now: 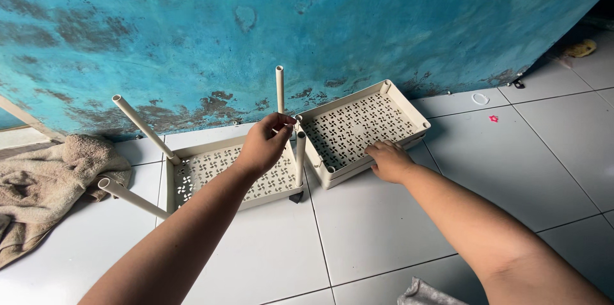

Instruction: The person assembles a three-tier plastic storage rack by inserting white cylindrical poles into the corner holes of perforated trays and stacking them into a vertical unit. The person handles trays and poles by hand, aligning and pressing each pole into place, then stacking additional trays to form the final rack.

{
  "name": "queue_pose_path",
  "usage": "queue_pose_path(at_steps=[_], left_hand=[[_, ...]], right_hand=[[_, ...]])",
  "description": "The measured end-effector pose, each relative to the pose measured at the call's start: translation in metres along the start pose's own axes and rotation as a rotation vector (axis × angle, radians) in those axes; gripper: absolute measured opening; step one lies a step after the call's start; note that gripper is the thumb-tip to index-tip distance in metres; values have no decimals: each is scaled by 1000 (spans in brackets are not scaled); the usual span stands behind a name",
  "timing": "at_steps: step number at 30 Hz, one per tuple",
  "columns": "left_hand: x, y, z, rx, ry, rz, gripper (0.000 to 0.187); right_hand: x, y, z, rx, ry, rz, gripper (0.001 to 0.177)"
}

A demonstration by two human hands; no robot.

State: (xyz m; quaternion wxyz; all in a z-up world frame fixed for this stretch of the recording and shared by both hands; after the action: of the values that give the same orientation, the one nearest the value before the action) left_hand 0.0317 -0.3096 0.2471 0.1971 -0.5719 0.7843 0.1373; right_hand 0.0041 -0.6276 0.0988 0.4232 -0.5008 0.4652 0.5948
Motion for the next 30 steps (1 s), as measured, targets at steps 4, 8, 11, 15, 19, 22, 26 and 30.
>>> queue_pose_path(at_steps=[4,8,11,15,19,22,26,30], left_hand=[[6,-3,6,-32,-25,21,26],[11,-4,8,10,27,12,26],[17,-5,11,-22,38,31,26],[22,-4,15,-71,44,34,26],[22,-4,20,-61,73,13,25],[17,-5,21,-30,51,-15,25],[6,-5,16,-14,40,-48,25],[-5,1,13,-68,65,-49,26]], right_hand=[[11,-8,9,-99,-4,-39,40],[24,-21,13,-90,-63,-31,29],[31,-29,16,-135,-100,-12,25],[19,-36,27,-266,-203,-158,20],[-26,-33,34,-358,-291,-496,34],[-66,-31,26,-349,-285,-634,56],[-121,-32,25,-399,-284,-720,60],[-174,-34,-4,-155,-459,-692,60]])
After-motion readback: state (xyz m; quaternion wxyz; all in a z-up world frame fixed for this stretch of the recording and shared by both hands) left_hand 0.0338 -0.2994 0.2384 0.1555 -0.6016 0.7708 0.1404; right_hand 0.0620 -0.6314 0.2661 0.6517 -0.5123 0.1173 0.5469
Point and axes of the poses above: each hand's wrist, its own y-axis away from the middle knuckle, its own x-axis out of the palm, z = x × y, the point moved 7 cm from there along -y, towards the middle knuckle, and after that the axes turned 5 degrees about -y, right-handed, at the moved point
